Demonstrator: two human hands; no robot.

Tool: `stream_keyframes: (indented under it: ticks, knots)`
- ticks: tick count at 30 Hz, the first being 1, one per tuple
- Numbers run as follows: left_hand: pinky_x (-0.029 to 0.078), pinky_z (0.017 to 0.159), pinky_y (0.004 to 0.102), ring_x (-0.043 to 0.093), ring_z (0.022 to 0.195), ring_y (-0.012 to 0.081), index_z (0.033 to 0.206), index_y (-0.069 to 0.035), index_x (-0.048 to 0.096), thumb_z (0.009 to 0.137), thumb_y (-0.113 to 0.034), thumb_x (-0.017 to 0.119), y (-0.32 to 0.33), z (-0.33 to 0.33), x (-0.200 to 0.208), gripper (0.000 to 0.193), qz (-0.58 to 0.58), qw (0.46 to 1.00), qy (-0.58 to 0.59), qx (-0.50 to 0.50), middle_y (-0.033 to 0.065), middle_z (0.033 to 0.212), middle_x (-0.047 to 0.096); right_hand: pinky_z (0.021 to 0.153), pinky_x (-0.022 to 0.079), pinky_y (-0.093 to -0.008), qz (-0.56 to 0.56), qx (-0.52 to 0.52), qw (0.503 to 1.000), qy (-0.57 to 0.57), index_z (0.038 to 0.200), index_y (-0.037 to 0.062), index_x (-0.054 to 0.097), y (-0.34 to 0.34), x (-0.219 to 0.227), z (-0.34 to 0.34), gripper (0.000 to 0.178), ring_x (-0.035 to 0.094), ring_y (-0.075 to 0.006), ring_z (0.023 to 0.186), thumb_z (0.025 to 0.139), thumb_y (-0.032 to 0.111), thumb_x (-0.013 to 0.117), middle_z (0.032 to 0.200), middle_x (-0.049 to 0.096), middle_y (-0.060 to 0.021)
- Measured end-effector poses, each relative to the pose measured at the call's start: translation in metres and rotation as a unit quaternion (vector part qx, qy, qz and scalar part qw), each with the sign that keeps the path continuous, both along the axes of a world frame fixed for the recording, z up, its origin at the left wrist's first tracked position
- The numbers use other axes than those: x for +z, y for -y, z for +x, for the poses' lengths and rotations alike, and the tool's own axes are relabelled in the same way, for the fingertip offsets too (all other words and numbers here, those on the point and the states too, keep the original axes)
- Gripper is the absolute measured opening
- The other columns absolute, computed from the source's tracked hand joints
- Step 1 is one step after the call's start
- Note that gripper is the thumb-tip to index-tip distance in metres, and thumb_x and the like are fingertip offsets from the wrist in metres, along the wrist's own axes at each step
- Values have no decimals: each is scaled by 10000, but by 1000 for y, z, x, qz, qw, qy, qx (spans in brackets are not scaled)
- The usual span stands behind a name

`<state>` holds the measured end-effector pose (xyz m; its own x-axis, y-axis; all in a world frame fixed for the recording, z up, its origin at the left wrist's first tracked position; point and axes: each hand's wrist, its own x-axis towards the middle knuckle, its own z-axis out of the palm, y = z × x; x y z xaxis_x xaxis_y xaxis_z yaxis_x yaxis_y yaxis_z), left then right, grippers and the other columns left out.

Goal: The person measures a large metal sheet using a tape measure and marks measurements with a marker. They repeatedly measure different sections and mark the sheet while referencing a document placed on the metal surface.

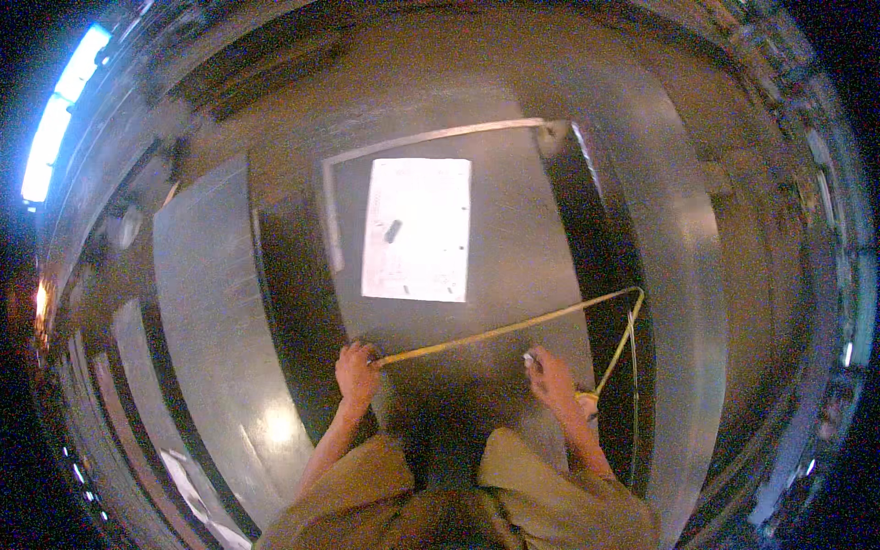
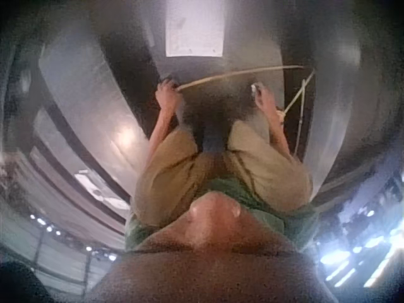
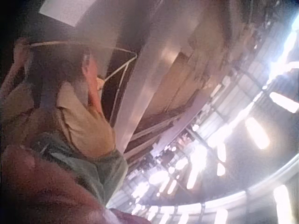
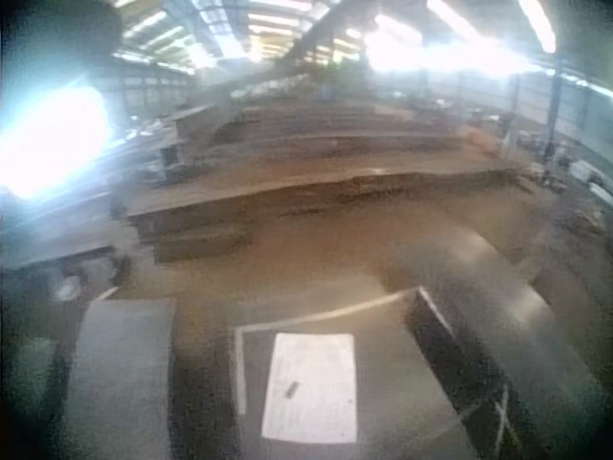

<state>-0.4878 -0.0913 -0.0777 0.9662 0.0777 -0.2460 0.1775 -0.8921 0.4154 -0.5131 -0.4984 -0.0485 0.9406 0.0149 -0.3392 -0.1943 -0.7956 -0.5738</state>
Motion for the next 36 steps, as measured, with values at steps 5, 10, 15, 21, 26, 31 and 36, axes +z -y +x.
stream_keyframes:
  ticks: [5,10,15,21,26,31,36]
  knots:
    - [493,824,522,600,1052,310,969,-164,725,811,-170,751,7,6,13,159,33,999,-38,-2,34,1019,645,709,536,-385,5,34,999,25,1063,20,629,-16,17,6,154,707,-283,767,1002,160,606,823,696,-158]
    - [469,884,530,584,1103,279,1002,-179,733,833,-145,718,7,3,14,173,35,998,-52,11,19,1074,642,708,520,-366,-27,84,995,51,1043,-6,614,-13,22,11,175,656,-231,740,1000,164,616,828,672,-138]
    - [452,889,516,575,1123,273,1005,-144,733,827,-136,688,11,-3,9,184,13,998,-52,30,33,1082,642,696,513,-365,-99,114,987,45,1015,-15,606,-21,40,22,166,652,-234,728,995,149,612,811,665,-147]
    - [419,897,537,567,1135,263,1021,-142,736,873,-124,625,14,0,11,186,2,998,-14,58,34,1111,641,730,496,-379,-79,115,989,-40,1012,-22,619,-55,78,25,175,625,-240,782,975,147,648,874,663,-156]
    - [421,943,587,531,1218,309,1176,-153,687,898,-200,643,10,2,11,285,-15,995,-96,-2,59,1249,616,839,502,-431,-54,11,993,-107,1137,-9,656,-15,50,5,317,633,-311,926,975,261,696,996,679,-176]
    - [398,939,561,555,1146,274,1069,-136,733,899,-143,608,10,-3,13,211,-26,998,-35,45,46,1158,626,682,487,-326,40,-117,979,-161,1245,-7,582,-48,73,16,382,595,-157,774,986,250,695,957,656,-93]
    - [400,939,560,551,1154,274,1118,-149,722,908,-151,601,5,2,19,242,-51,996,-66,32,44,1146,618,494,384,-243,18,-169,981,-88,1162,-3,620,-27,46,6,309,514,-70,603,997,254,667,835,656,-25]
